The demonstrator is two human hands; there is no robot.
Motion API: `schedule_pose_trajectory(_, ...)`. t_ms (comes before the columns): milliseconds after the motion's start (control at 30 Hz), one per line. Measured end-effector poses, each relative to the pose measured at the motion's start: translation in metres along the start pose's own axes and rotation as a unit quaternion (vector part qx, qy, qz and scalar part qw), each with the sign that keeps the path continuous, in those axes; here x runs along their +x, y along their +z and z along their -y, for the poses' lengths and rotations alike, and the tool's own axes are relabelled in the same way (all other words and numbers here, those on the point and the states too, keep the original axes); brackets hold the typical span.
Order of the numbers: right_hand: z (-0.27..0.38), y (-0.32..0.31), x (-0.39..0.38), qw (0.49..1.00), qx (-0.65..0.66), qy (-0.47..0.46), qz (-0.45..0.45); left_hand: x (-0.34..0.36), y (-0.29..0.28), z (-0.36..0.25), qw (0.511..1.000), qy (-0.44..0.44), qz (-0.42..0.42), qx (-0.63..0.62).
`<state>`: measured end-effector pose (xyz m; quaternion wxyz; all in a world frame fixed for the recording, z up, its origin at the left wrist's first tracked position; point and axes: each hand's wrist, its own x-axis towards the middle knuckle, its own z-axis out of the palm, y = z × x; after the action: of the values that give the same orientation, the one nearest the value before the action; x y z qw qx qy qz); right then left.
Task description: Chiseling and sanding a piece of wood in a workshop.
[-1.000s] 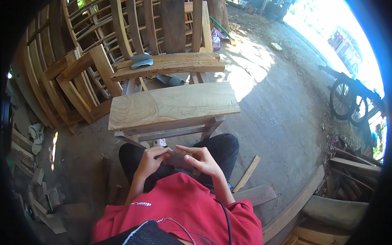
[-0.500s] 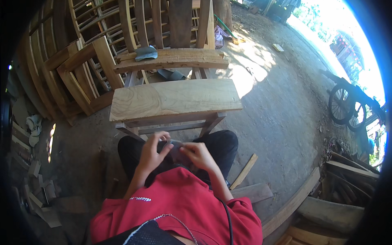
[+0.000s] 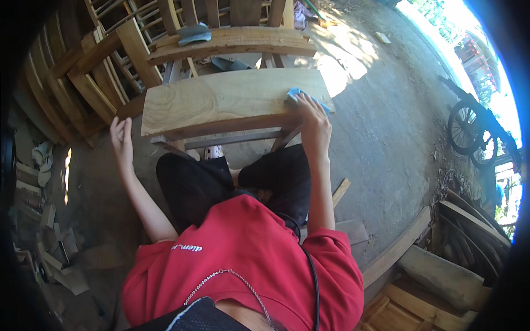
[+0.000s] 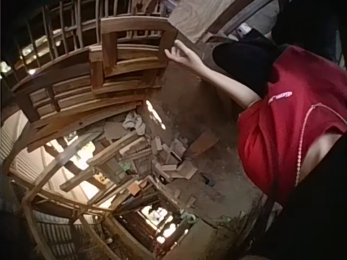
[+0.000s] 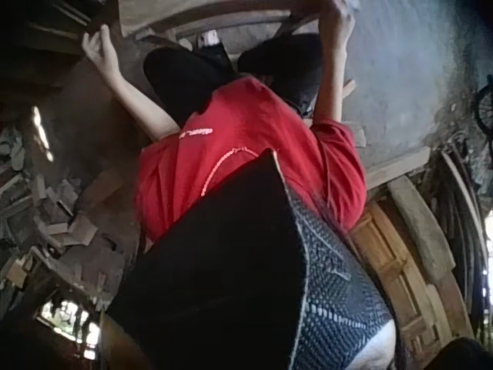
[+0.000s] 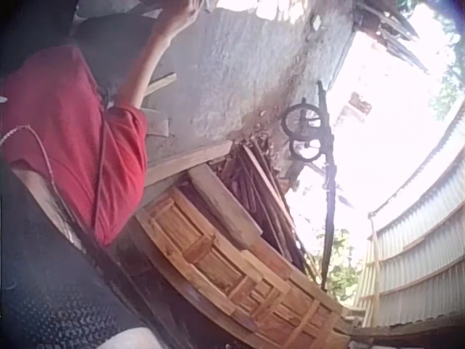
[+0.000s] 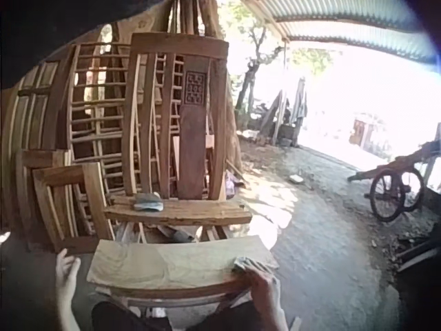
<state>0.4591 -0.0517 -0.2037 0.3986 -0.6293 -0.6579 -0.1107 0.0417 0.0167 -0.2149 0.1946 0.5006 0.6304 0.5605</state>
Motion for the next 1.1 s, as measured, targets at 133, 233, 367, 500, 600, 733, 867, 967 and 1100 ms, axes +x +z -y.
schedule_pose_trajectory(133, 0.006, -0.001, 0.002, 0.998, 0.008, 0.059, 0.014, -0.001, 0.011, 0.024, 0.982, -0.104, 0.142, -0.073)
schedule_pose_trajectory(233, 0.009, 0.006, 0.000, 0.996, -0.035, 0.078, -0.003, -0.015, 0.031, 0.023, 0.899, -0.264, 0.071, -0.342)
schedule_pose_trajectory(367, 0.041, 0.022, -0.005, 0.999, 0.024, 0.032, 0.007, -0.034, 0.052, 0.011, 0.941, -0.175, 0.053, -0.286)
schedule_pose_trajectory(500, 0.068, 0.040, -0.007, 0.997, 0.064, -0.029, 0.009, -0.036, 0.059, 0.002, 0.929, -0.180, 0.032, -0.322)
schedule_pose_trajectory(600, 0.059, 0.030, -0.005, 1.000, 0.025, 0.008, 0.013, -0.037, 0.059, 0.008, 0.937, -0.171, 0.017, -0.305)
schedule_pose_trajectory(733, 0.014, 0.005, 0.009, 0.978, -0.090, 0.183, 0.033, -0.037, 0.059, 0.009, 0.943, -0.164, 0.010, -0.290)
schedule_pose_trajectory(867, 0.017, 0.012, 0.013, 0.971, -0.119, 0.205, 0.014, -0.038, 0.059, 0.008, 0.946, -0.161, -0.018, -0.281)
schedule_pose_trajectory(967, 0.066, 0.039, 0.010, 0.992, -0.016, 0.125, 0.027, -0.052, 0.053, 0.004, 0.950, -0.143, -0.025, -0.276)
schedule_pose_trajectory(1100, 0.112, 0.071, 0.002, 0.993, 0.111, -0.030, -0.001, -0.067, 0.042, 0.002, 0.952, -0.113, 0.000, -0.283)
